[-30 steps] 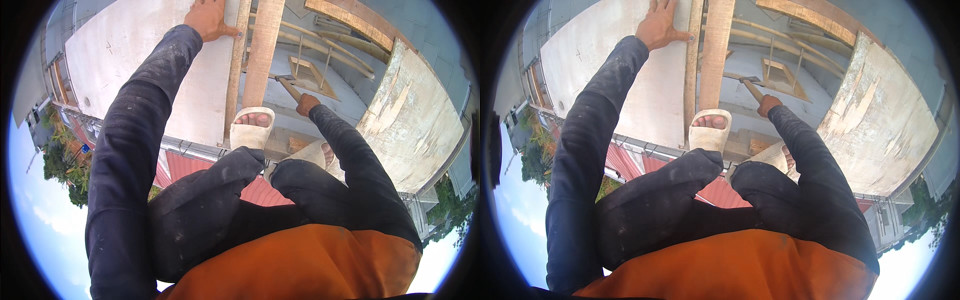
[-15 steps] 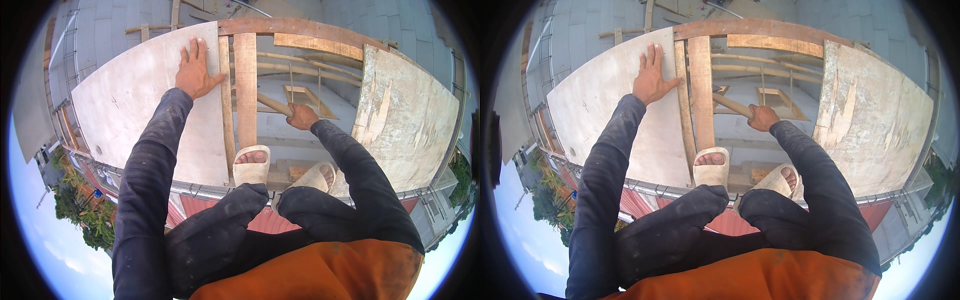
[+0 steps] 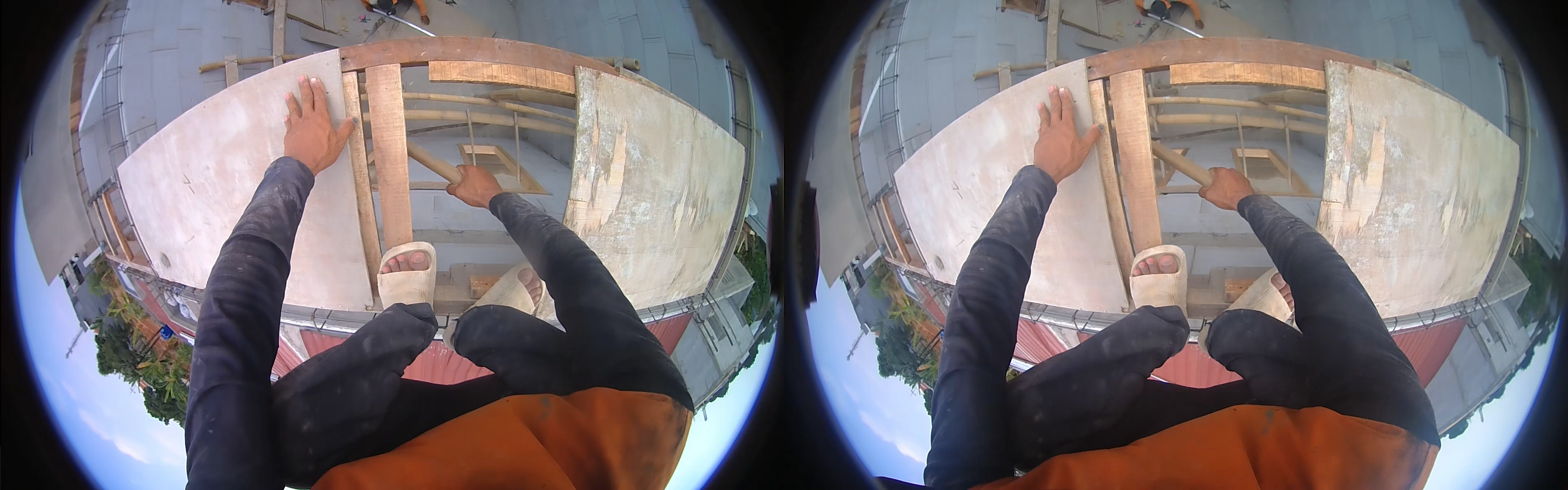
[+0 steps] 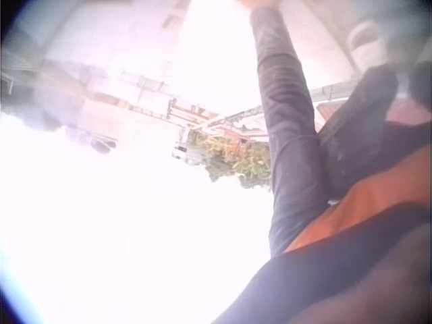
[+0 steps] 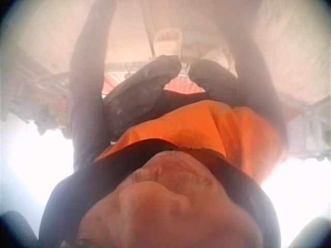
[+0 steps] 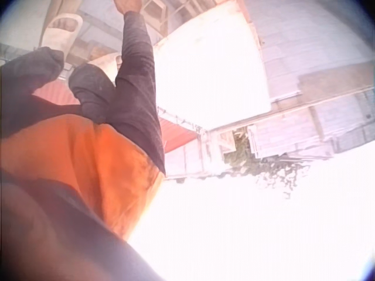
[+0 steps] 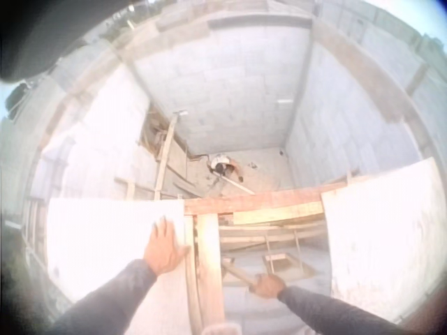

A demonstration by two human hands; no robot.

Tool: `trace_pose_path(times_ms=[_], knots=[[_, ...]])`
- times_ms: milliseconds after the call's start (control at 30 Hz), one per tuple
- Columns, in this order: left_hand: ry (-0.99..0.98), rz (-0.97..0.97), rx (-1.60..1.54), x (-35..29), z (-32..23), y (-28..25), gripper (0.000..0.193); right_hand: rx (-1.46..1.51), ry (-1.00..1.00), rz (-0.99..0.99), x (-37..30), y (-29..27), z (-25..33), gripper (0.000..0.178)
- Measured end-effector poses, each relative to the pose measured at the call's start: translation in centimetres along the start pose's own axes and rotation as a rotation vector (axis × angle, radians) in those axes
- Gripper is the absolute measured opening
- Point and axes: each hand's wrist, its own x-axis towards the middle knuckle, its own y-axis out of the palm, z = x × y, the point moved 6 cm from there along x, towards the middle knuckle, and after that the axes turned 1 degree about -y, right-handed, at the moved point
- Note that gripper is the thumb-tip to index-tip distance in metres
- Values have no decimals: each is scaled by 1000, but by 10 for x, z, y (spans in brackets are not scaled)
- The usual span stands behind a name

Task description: The person installs wooden supports on a concrete structure. They position plywood sheets and wooden slats over a beam and nail them into place using a hatchet.

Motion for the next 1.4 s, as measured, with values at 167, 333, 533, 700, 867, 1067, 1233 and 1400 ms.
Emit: trace_pose_path(times_ms=[167, 333, 533, 700, 867, 1067, 1233, 1400], knots=[[18, -7, 8, -7, 4, 5, 100, -17, -131, 12, -14, -3, 7, 40], [41, -61, 2, 0, 6, 6, 99, -36, -182, -17, -7, -13, 18, 40], [30, -24, -2, 1, 1, 5, 100, -45, -30, -75, 4, -4, -3, 42], [42, -54, -11, -3, 5, 6, 99, -25, -103, 71, -4, 1, 13, 47], [63, -89, -2, 1, 3, 8, 100, -20, -53, 31, 4, 7, -4, 45], [80, -95, 6, 3, 4, 7, 102, -89, -182, 71, 19, -4, 27, 46], [30, -106, 38, -3, 2, 14, 116, -242, -99, 140, 14, 11, -5, 44], [-147, 44, -22, -2, -3, 9, 127, -550, -251, 408, -15, 48, -2, 43]])
